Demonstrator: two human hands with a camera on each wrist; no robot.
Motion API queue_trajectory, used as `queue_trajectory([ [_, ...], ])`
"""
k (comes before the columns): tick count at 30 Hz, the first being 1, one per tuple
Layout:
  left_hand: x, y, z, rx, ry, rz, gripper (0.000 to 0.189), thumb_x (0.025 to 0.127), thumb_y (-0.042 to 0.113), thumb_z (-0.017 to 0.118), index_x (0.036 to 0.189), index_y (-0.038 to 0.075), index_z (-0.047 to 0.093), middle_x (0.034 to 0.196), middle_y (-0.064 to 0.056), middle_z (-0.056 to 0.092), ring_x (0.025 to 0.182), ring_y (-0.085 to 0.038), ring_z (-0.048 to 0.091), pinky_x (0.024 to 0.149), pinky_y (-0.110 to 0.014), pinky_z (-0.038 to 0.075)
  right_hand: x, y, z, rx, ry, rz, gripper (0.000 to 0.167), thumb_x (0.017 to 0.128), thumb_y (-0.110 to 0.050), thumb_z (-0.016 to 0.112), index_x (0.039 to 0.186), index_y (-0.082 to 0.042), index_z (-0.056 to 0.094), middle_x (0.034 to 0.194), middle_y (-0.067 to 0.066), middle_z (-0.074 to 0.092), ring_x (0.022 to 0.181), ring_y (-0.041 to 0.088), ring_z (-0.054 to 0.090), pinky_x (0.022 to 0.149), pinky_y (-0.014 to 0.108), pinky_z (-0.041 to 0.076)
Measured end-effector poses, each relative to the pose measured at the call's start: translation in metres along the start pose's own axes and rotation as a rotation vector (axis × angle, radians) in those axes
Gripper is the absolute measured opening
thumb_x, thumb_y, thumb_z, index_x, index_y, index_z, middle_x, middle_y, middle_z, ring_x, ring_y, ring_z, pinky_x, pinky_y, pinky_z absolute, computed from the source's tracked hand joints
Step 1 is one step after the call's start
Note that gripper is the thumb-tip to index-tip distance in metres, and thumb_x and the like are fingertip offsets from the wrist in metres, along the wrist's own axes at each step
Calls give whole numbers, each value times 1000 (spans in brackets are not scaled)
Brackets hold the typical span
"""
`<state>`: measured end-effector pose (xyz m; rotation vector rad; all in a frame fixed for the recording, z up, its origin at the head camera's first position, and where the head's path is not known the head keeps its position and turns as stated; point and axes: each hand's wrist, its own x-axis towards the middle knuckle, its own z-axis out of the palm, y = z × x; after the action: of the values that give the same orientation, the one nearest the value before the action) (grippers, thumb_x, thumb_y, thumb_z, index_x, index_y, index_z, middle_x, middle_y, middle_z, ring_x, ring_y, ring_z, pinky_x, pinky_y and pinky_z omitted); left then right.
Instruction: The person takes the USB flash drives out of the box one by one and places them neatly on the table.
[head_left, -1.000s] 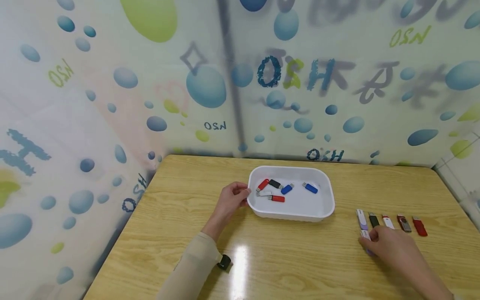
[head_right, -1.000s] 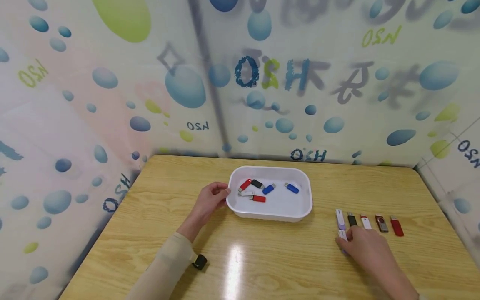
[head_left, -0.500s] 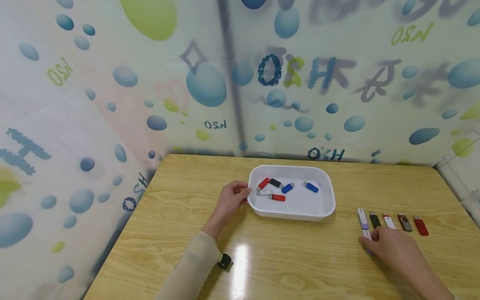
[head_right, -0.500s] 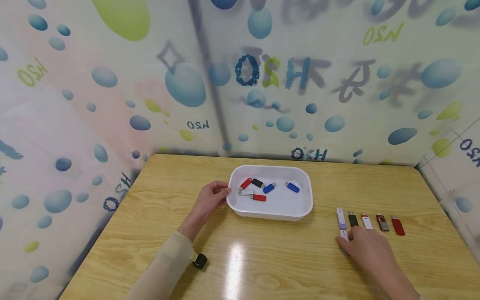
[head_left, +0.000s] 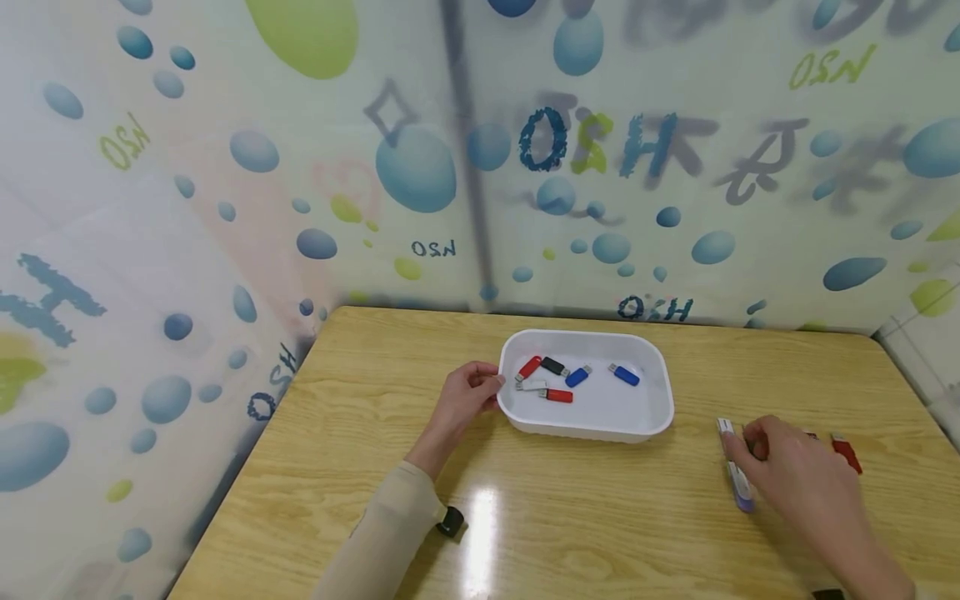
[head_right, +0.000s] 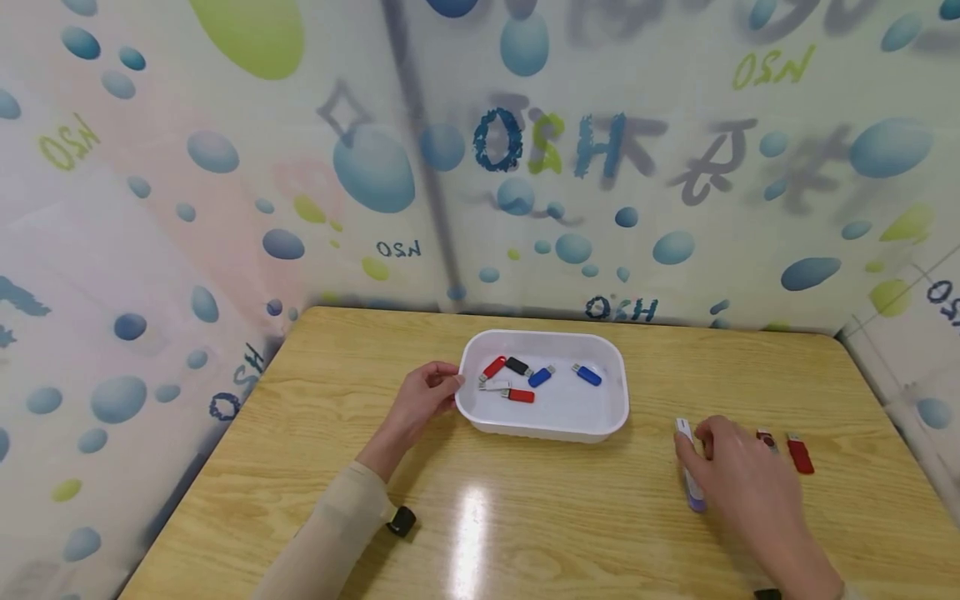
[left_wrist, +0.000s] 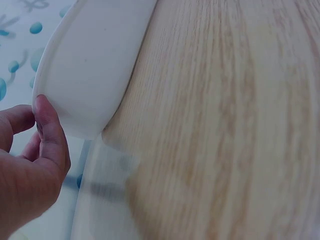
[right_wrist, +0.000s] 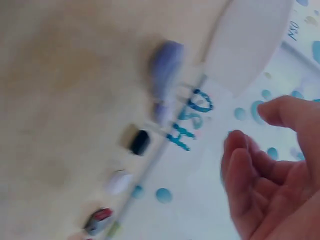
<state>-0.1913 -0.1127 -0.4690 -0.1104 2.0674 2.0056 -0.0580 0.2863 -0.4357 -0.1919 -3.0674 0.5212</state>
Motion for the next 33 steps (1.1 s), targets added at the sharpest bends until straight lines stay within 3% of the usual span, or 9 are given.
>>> queue_trajectory([
  [3, 0, 0, 0, -2, 0, -2, 28, 101, 9, 68, 124, -5, 62, 110, -22, 67, 81, -17, 64, 80, -35, 61, 7, -12, -4, 35, 95, -100, 38, 98, -36, 71, 106, 1, 67, 85, 8, 65, 65, 20, 57, 46, 31, 41],
  [9, 0, 1, -1, 4, 6, -1, 27, 100, 9, 68, 123, -5, 63, 109, -22, 68, 80, -18, 64, 76, -31, 61, 22, -49, -7, 101, 125, -272, 35, 97, -25, 73, 118, 1, 66, 106, 16, 65, 86, 29, 66, 64, 44, 60],
  [14, 0, 0, 0, 5, 2, 8, 28, 100, 8, 68, 123, -6, 63, 109, -22, 68, 81, -18, 64, 78, -34, 61, 35, -75, -2, 151, 129, -387, 30, 97, -21, 74, 118, -1, 67, 113, 15, 66, 96, 32, 66, 76, 52, 59],
  [33, -1, 0, 0, -20, 0, 26, 24, 99, 5, 67, 120, -8, 63, 102, -18, 68, 77, -15, 64, 73, -28, 60, 78, -139, 28, 129, 65, -560, 32, 94, -23, 78, 120, -6, 70, 120, 12, 68, 113, 32, 63, 99, 52, 53],
])
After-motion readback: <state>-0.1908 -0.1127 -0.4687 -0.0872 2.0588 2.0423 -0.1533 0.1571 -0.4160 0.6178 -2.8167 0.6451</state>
